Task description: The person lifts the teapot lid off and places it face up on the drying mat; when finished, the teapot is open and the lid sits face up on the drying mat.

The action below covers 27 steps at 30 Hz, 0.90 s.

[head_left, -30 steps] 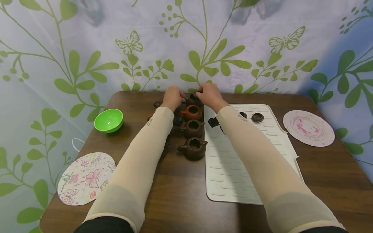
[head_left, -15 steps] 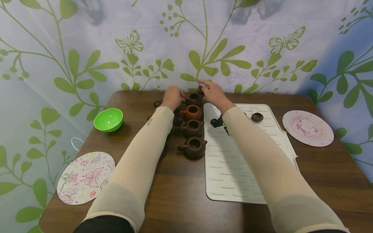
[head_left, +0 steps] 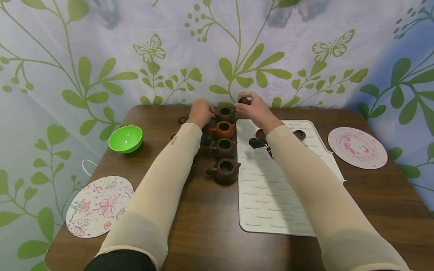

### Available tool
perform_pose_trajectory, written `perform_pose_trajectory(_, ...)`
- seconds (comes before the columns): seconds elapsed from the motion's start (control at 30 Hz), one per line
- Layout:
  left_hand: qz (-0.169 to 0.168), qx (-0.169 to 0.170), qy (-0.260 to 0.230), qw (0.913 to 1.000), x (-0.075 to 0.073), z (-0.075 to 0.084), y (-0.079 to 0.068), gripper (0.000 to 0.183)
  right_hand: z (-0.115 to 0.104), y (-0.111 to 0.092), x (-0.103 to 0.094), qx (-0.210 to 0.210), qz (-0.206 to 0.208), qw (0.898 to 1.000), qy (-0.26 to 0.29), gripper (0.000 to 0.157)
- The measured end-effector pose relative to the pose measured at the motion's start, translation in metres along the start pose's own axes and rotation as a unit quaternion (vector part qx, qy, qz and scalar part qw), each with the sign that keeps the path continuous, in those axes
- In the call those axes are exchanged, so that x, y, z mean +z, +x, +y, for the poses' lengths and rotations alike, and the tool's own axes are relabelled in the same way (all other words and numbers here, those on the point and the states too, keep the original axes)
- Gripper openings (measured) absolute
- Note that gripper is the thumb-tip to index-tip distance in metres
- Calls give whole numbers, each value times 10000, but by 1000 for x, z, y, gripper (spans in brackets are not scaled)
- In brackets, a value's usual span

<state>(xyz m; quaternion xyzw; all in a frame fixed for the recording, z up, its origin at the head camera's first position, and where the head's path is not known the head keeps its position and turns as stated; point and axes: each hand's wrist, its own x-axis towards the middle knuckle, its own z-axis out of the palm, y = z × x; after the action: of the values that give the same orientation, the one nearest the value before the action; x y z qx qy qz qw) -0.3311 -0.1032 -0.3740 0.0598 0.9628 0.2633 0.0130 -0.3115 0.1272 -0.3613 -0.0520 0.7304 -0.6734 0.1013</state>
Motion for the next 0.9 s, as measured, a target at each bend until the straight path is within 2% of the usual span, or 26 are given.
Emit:
perform_pose_trajectory(0.07, -20, -1, 25, 10000, 0, 0, 1, 19, 1, -4, -7, -80, 118, 9981, -598, 65)
perform_pose_trajectory(0.17, -45, -12, 43, 10000, 0, 0, 1, 19, 3, -9, -18, -109, 322, 9910, -1293, 62)
perform_pose_trajectory(0.27, -77, -6, 77, 9999, 0, 0, 2, 20, 5, -13, -29, -59, 344, 9892, -1424, 57)
perform_pose_trajectory(0.4, -110, -27, 81, 9999, 1, 0, 2, 20, 5, -20, -46, -8, 292, 9816, -1887, 54)
perform_pose_trajectory(0.6, -13, 0, 107, 9999, 0, 0, 2, 17, 5, -26, -69, 17, 244, 9651, -2608, 52)
perform_pose_trajectory(0.77, 38, 15, 112, 9999, 0, 1, 1, 17, 11, -29, -79, 101, 66, 9510, -3088, 48)
perform_pose_trajectory(0.9, 39, 63, 161, 9998, 0, 2, 1, 17, 15, -32, -85, 288, -108, 9267, -3745, 45)
